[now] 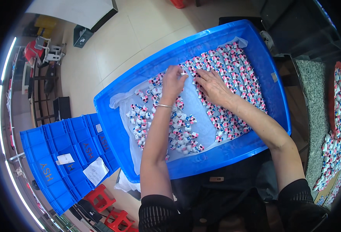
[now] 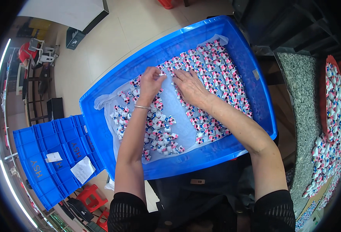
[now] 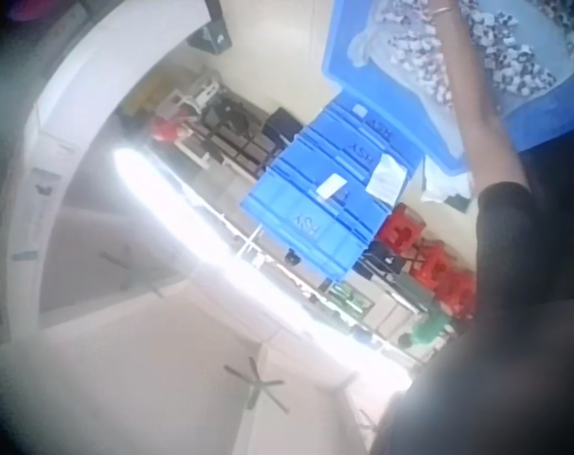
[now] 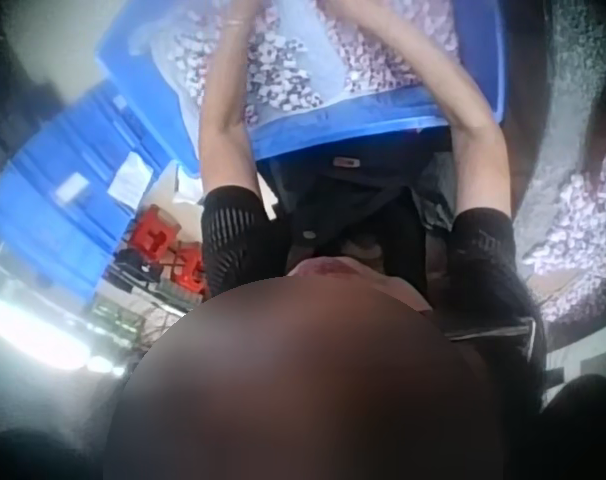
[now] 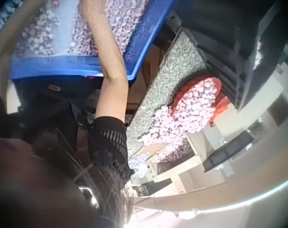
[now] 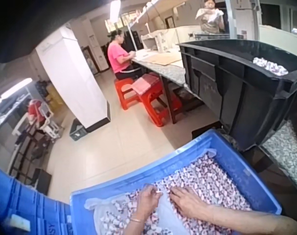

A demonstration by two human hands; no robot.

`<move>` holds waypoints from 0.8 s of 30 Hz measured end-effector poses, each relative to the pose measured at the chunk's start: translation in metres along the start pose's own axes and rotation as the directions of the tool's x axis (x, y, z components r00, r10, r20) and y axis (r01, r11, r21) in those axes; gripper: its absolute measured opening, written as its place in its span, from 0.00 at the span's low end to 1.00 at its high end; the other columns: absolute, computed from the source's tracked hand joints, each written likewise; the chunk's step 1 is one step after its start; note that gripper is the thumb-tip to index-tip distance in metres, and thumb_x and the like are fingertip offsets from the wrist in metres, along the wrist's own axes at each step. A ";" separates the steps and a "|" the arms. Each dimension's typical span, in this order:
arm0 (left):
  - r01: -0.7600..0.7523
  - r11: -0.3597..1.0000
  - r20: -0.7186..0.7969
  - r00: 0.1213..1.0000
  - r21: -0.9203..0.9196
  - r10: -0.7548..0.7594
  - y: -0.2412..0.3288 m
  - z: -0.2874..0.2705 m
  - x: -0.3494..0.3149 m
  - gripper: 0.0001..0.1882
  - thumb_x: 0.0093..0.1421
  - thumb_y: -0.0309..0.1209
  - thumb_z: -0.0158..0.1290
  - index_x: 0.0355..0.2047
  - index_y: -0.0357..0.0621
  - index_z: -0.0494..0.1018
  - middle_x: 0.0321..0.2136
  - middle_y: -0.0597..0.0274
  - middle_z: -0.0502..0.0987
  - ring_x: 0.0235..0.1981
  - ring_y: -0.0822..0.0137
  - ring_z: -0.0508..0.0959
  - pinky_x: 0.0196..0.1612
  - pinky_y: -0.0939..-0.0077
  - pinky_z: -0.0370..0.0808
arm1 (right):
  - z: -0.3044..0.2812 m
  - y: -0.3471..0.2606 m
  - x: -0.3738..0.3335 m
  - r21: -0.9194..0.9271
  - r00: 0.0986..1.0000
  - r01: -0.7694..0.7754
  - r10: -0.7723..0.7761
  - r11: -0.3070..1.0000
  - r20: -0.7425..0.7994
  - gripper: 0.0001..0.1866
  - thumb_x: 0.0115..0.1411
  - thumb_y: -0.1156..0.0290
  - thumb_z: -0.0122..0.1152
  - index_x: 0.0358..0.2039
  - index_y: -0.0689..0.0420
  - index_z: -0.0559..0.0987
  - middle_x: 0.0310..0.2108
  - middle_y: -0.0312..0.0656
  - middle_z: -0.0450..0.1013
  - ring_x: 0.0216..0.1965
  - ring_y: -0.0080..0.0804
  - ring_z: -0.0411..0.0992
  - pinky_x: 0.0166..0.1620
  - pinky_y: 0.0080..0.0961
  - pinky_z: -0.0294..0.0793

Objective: Arranging small toy figurines into orderly rows within a blue plastic container.

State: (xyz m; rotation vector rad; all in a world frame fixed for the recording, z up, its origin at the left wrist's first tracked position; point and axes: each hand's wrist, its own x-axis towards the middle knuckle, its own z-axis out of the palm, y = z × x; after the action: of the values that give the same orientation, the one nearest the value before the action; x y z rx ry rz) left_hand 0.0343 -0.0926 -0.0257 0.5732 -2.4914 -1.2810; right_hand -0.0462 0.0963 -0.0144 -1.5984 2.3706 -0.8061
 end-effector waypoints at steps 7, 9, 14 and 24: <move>-0.200 0.950 0.021 0.979 0.241 0.201 -0.006 0.004 -0.022 0.14 0.48 0.22 0.63 0.35 0.41 0.73 0.36 0.57 0.73 0.33 0.59 0.78 0.35 0.66 0.76 | 0.007 -0.006 0.012 -0.156 0.998 0.037 -0.030 0.987 0.051 0.24 0.52 0.77 0.60 0.52 0.62 0.73 0.62 0.48 0.62 0.65 0.44 0.57 0.64 0.54 0.55; -0.206 0.943 0.070 0.978 0.261 0.195 -0.004 0.000 -0.024 0.14 0.49 0.22 0.62 0.36 0.41 0.73 0.37 0.56 0.73 0.34 0.57 0.78 0.36 0.65 0.77 | 0.012 -0.007 0.014 -0.170 0.997 0.078 -0.080 0.982 -0.007 0.22 0.52 0.76 0.55 0.50 0.64 0.74 0.61 0.49 0.63 0.64 0.43 0.58 0.63 0.59 0.54; -0.175 0.922 -0.068 0.975 0.346 0.210 0.001 0.011 -0.017 0.14 0.50 0.21 0.58 0.39 0.40 0.72 0.37 0.52 0.73 0.37 0.49 0.77 0.38 0.60 0.76 | 0.025 -0.013 0.026 -0.214 0.997 0.071 -0.076 0.974 -0.013 0.21 0.53 0.75 0.53 0.50 0.63 0.74 0.59 0.48 0.65 0.64 0.42 0.58 0.63 0.60 0.53; -0.076 0.777 -0.210 0.942 0.625 0.261 -0.006 -0.021 -0.008 0.10 0.51 0.31 0.59 0.33 0.42 0.75 0.31 0.54 0.75 0.38 0.51 0.75 0.42 0.59 0.74 | 0.014 -0.011 0.024 -0.249 0.999 0.034 -0.031 0.968 0.016 0.25 0.55 0.73 0.58 0.55 0.59 0.72 0.63 0.46 0.63 0.67 0.44 0.55 0.66 0.60 0.47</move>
State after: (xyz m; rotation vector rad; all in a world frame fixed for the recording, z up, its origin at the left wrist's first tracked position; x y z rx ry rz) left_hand 0.0516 -0.1071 -0.0194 0.5934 -2.5946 -0.2594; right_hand -0.0415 0.0669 -0.0167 -1.7314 2.5266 -0.5167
